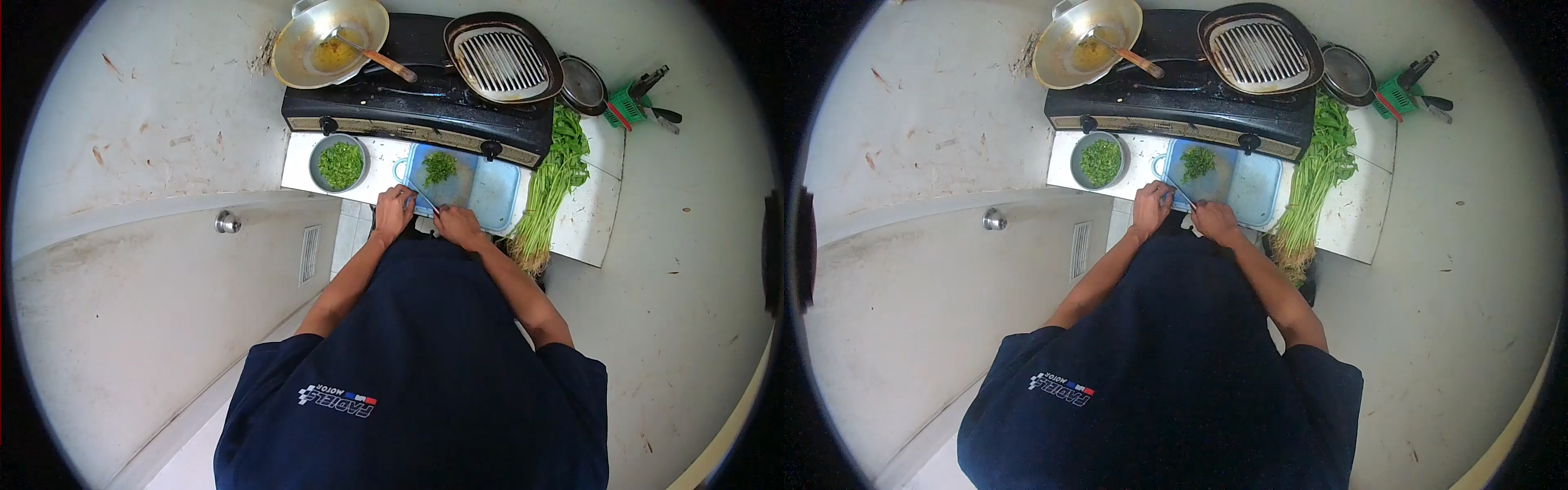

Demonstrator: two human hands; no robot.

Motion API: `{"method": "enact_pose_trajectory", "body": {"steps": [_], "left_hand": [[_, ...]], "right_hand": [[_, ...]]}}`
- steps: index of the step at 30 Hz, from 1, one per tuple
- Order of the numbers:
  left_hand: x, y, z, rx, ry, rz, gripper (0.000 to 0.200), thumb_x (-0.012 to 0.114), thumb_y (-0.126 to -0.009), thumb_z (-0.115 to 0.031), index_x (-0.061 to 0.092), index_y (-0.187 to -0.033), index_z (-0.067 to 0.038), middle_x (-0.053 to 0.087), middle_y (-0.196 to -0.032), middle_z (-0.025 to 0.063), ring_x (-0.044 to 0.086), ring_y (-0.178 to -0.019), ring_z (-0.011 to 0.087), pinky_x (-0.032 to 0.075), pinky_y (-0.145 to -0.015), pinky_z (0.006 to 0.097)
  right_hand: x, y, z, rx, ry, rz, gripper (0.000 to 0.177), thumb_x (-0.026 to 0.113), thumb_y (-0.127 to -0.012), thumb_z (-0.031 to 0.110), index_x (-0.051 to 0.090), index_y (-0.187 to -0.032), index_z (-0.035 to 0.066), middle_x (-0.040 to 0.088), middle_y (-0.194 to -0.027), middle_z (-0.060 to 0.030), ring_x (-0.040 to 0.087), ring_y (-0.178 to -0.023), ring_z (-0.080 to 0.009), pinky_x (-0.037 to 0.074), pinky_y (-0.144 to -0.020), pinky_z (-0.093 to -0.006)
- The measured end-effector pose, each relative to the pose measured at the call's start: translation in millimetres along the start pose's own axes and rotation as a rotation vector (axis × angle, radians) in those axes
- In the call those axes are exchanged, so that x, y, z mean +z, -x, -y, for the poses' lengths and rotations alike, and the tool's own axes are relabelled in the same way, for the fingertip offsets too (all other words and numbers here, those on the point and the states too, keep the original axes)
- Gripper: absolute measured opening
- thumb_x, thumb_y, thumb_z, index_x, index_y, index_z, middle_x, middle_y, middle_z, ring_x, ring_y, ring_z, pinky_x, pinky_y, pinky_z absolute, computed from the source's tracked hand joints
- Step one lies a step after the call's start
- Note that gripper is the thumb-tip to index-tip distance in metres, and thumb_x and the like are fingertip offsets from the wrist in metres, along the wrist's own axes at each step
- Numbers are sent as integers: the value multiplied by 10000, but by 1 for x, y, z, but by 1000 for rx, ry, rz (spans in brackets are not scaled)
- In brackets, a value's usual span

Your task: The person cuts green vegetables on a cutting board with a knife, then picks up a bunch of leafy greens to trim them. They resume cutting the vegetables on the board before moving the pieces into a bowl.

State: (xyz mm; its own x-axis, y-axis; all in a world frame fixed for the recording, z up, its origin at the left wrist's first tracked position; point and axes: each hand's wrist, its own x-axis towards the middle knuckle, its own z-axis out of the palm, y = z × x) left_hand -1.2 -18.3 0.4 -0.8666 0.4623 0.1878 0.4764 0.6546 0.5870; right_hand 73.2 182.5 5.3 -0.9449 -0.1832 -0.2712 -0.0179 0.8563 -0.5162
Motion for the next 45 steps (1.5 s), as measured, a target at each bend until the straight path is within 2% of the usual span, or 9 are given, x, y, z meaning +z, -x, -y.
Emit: {"method": "enact_pose_trajectory", "body": {"steps": [12, 18, 30, 34, 39, 45], "left_hand": [[-1, -2, -2, -62, 34, 27, 69, 689, -880, -55, 754, -905, -57, 664, -783, 118, 656, -785, 336, 511, -749, 464], [-1, 0, -2, -52, -27, 27, 75, 702, -868, -62, 757, -918, -72, 658, -808, 105, 651, -788, 328, 511, -742, 463], [-3, 7, 3, -39, -8, 31, 152, 712, -845, -44, 775, -977, -87, 708, -940, 87, 679, -873, 315, 524, -825, 434], [-5, 9, 2, -22, 71, -9, 179, 689, -847, -8, 784, -987, -68, 712, -918, 108, 687, -847, 332, 541, -801, 434], [-6, 7, 0, -35, 112, -19, 172, 671, -856, 17, 791, -965, -40, 707, -874, 143, 694, -773, 353, 556, -723, 439], [-4, 8, 0, -87, 126, -2, 151, 678, -869, -4, 792, -960, -46, 702, -874, 147, 690, -764, 349, 550, -718, 443]], "right_hand": [[-11, 6, 7, 2, 6, 44, 381, 500, -1043, 299, 692, -976, -23, 727, -818, -255, 725, -780, -443, 577, -724, -547], [-3, 6, 3, -4, 14, 73, 383, 518, -1030, 308, 687, -972, -32, 730, -819, -255, 732, -788, -441, 579, -727, -545], [-2, 0, 1, 9, 9, 20, 352, 566, -1003, 288, 681, -952, -41, 725, -824, -266, 727, -767, -442, 580, -731, -536], [6, 0, -5, 3, 0, -9, 357, 573, -1001, 297, 681, -950, -39, 723, -820, -269, 724, -762, -446, 579, -725, -533], [4, 1, -2, -33, 28, 67, 367, 545, -1021, 313, 675, -971, -26, 734, -844, -251, 735, -780, -431, 587, -726, -530], [1, 2, 3, -25, 63, 103, 374, 528, -1032, 308, 672, -974, -31, 730, -842, -262, 738, -786, -424, 589, -722, -530]]}}
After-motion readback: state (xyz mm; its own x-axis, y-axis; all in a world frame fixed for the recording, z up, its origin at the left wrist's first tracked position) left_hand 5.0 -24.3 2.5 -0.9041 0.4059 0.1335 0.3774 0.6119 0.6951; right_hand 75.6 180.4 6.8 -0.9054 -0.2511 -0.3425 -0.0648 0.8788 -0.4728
